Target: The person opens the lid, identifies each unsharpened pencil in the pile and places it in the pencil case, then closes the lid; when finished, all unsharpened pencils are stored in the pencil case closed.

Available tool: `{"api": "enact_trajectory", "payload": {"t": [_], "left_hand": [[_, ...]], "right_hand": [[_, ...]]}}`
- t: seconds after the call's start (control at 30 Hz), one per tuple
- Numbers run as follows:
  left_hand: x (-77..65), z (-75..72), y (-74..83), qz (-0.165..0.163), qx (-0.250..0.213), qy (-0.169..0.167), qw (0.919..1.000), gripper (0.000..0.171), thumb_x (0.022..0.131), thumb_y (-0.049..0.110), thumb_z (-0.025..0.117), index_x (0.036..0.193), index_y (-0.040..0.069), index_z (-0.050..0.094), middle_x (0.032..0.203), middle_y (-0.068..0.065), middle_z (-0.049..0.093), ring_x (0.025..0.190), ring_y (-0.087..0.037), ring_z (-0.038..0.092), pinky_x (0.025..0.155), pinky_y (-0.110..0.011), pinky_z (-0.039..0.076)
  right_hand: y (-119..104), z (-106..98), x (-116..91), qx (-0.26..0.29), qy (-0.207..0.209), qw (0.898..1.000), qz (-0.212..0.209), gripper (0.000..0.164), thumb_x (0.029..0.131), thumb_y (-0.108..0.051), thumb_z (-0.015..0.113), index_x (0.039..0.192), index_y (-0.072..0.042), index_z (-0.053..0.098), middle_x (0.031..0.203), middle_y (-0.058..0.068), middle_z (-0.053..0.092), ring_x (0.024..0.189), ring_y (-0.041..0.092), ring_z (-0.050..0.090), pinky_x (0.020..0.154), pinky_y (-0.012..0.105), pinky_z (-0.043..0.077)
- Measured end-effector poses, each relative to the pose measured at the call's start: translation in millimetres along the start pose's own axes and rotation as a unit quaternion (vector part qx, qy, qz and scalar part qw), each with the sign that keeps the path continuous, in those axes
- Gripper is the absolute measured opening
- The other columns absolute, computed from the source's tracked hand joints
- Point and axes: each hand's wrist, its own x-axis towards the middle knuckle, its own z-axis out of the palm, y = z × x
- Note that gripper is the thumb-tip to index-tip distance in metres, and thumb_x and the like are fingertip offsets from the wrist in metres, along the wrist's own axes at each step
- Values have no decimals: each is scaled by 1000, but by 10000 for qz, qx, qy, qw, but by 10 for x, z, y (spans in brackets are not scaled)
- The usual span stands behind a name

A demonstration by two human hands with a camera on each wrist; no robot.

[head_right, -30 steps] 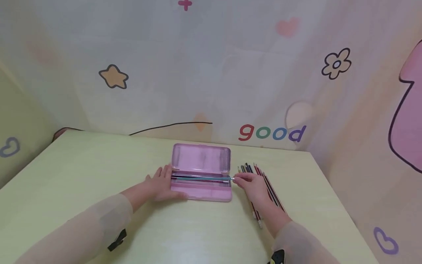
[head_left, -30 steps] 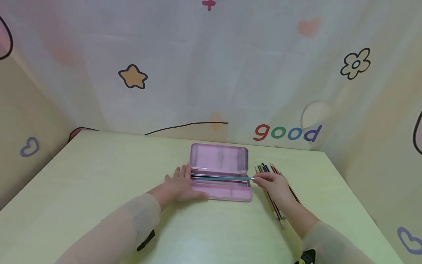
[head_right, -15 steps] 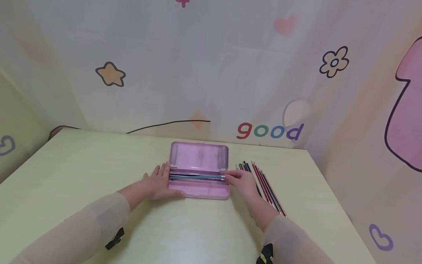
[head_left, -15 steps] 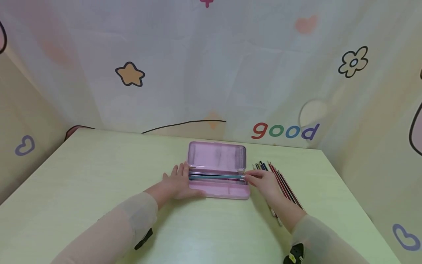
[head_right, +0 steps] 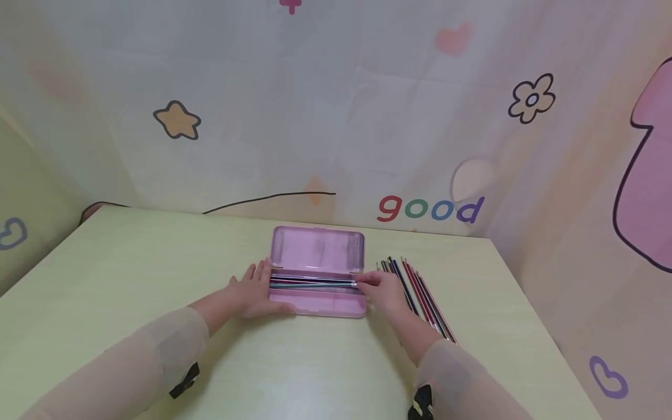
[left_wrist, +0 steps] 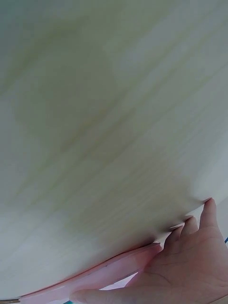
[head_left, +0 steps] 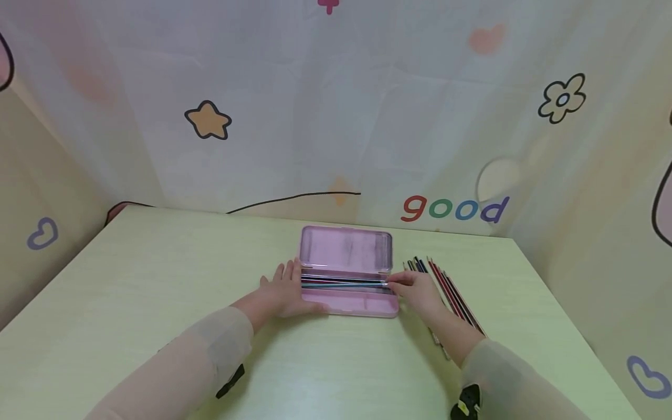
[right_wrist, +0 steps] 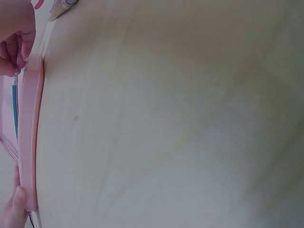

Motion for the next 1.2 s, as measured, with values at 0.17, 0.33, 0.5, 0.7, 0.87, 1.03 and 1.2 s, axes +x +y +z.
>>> {"api": "enact_trajectory", "payload": {"t": [0.17, 0.33, 0.5, 0.7, 0.87, 1.03, 1.2], "left_hand": [[3, 8, -3, -7, -5, 3, 10000, 122, 72, 78, 50, 147, -1, -4, 154, -21, 4, 140, -38, 1, 105, -62, 9], [18, 11, -13, -8, -17, 37, 10000, 123, 71, 78, 51, 148, 0, -4, 154, -20, 4, 140, -37, 1, 105, -62, 9], [46, 24, -27, -34, 80, -1, 10000, 122, 71, 79, 49, 148, 0, -6, 154, -19, 2, 140, -37, 0, 106, -61, 9], [54, 25, -34, -27, 87, 2, 10000, 123, 71, 80, 48, 148, 0, -6, 154, -19, 2, 140, -37, 0, 106, -61, 8], [37, 18, -36, -14, 0, 61, 10000, 124, 70, 80, 50, 148, 0, -4, 154, -20, 4, 140, -37, 1, 106, -62, 9], [18, 10, -32, -12, -16, 66, 10000, 124, 70, 79, 51, 148, 0, -4, 154, -20, 5, 140, -38, 2, 105, -62, 9], [3, 0, -24, 2, -51, 70, 10000, 124, 70, 79, 51, 148, -1, -3, 154, -21, 6, 140, -39, 3, 105, -62, 10]], "right_hand": [[10, 9, 10, 21, 9, 10000, 14, 13, 87, -7, 64, 98, -3, 71, 104, 12, 68, 95, 22, 59, 80, 33, 49], [1, -12, 8, 114, -25, 9999, 27, 16, 89, -10, 61, 102, -5, 71, 110, 12, 66, 105, 25, 55, 89, 40, 45], [24, -98, -45, 118, 10, 9999, 10, 19, 91, -17, 62, 104, -8, 71, 115, 11, 64, 111, 27, 53, 94, 45, 41], [130, -300, -197, 469, -111, 9988, -28, 29, 92, -22, 60, 115, -4, 65, 120, 13, 61, 110, 25, 54, 86, 32, 48], [233, -482, -340, 653, -153, 9977, 130, 39, 92, -30, 59, 121, -3, 61, 122, 13, 59, 110, 23, 52, 85, 25, 46], [373, -636, -487, 1028, -166, 9941, 301, 46, 92, -32, 60, 124, 1, 57, 122, 10, 58, 105, 13, 56, 86, 23, 46], [516, -770, -608, 1112, 77, 9924, 528, 48, 89, -33, 64, 123, 1, 58, 113, -3, 61, 92, -2, 55, 78, 16, 47]]}}
